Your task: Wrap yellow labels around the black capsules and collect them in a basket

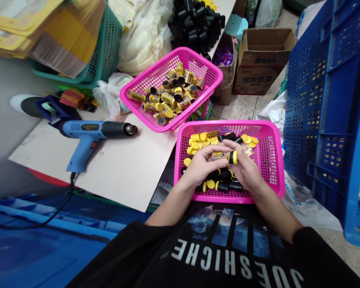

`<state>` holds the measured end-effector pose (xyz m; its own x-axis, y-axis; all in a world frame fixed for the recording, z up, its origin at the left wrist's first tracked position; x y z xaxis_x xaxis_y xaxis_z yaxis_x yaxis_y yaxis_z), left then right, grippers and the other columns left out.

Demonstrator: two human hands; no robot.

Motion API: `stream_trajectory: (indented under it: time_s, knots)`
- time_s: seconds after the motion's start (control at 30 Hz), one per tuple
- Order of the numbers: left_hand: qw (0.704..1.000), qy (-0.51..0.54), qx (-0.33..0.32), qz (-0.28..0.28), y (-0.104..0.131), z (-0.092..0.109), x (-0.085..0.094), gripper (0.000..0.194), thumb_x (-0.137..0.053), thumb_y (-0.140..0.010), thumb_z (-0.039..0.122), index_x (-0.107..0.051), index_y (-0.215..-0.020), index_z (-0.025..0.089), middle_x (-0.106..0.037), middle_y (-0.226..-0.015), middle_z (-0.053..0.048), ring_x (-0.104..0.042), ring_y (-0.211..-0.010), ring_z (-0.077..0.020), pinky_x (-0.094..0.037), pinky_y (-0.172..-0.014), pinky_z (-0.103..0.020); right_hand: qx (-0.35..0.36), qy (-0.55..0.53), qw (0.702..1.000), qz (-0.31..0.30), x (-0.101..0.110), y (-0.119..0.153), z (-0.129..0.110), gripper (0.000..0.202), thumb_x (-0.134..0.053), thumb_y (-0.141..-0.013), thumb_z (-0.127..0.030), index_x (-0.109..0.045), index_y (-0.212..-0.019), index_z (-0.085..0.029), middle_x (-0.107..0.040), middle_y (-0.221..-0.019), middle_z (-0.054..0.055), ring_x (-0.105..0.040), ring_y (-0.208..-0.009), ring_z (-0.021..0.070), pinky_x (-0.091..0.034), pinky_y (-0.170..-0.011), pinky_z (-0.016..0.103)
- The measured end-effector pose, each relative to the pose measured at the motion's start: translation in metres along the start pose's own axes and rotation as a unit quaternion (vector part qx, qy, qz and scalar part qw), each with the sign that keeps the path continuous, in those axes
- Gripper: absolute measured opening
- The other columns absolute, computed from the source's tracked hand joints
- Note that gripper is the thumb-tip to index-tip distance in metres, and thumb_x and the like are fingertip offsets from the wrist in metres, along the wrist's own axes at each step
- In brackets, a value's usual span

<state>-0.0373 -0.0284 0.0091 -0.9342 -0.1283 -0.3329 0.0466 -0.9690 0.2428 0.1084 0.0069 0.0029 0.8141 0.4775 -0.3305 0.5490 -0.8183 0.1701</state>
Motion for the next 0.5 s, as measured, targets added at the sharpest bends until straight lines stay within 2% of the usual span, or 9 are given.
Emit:
stream_trajectory:
  time_s: [0.07, 0.13, 0.4, 0.43, 0.5]
  knots:
    - [0.999, -0.007, -0.039, -0.001, 0.000, -0.001, -0.003, 0.035, -0.093, -0.066, 0.035, -0.082, -0.097, 0.025, -0.079, -0.109, -0.004, -0.073, -0.106, -0.0222, -0.057, -0.100, -0.036, -0.019, -0.056, 0.998, -0.017, -0.006, -0.001, 0.005, 0.055, -0.043, -0.096, -0.071, -0.058, -0.129, -0.030, -0.065, -0.136, 0.008, -0.064, -0.122, 0.0257, -0.056, -0.097, 0.043]
    - [0.998, -0.006, -0.054, -0.002, 0.001, -0.002, -0.005, 0.034, -0.093, -0.066, 0.034, -0.082, -0.098, 0.026, -0.080, -0.109, -0.004, -0.071, -0.112, -0.0234, -0.053, -0.105, -0.038, -0.009, -0.080, 0.997, -0.015, -0.008, -0.002, 0.008, 0.054, -0.049, -0.094, -0.072, -0.060, -0.125, -0.029, -0.066, -0.133, 0.009, -0.064, -0.122, 0.0259, -0.056, -0.099, 0.043]
    - [0.999, -0.008, -0.039, -0.007, 0.003, -0.006, -0.002, 0.039, -0.096, -0.061, 0.037, -0.081, -0.095, 0.025, -0.079, -0.112, -0.005, -0.071, -0.114, -0.0262, -0.054, -0.104, -0.039, 0.008, -0.054, 0.998, 0.006, -0.004, -0.006, 0.015, 0.058, -0.072, -0.077, -0.075, -0.063, -0.109, -0.028, -0.069, -0.120, 0.006, -0.063, -0.120, 0.0249, -0.052, -0.106, 0.040]
    - [0.999, 0.011, -0.036, -0.015, 0.003, -0.006, -0.003, 0.040, -0.096, -0.060, 0.036, -0.081, -0.095, 0.025, -0.079, -0.112, -0.005, -0.072, -0.112, -0.0254, -0.055, -0.102, -0.038, 0.008, -0.054, 0.998, 0.003, -0.004, -0.006, 0.015, 0.058, -0.070, -0.077, -0.076, -0.063, -0.110, -0.028, -0.069, -0.118, 0.006, -0.064, -0.119, 0.0248, -0.053, -0.104, 0.040]
    - [0.997, 0.065, -0.004, -0.043, 0.005, -0.007, -0.007, 0.045, -0.096, -0.061, 0.037, -0.079, -0.101, 0.025, -0.078, -0.112, -0.005, -0.075, -0.103, -0.0236, -0.059, -0.094, -0.035, -0.017, -0.060, 0.998, -0.016, -0.002, -0.006, 0.012, 0.062, -0.055, -0.084, -0.081, -0.062, -0.115, -0.028, -0.070, -0.118, 0.007, -0.065, -0.118, 0.0257, -0.056, -0.099, 0.041]
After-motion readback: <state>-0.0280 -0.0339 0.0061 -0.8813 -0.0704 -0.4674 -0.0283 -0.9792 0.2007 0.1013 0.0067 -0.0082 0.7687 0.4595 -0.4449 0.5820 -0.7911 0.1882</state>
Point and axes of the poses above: each hand's wrist, its own y-axis away from the middle knuckle, its own x-axis out of the back of the hand, z = x × y, the point moved 2 cm from there along -y, towards the middle knuckle
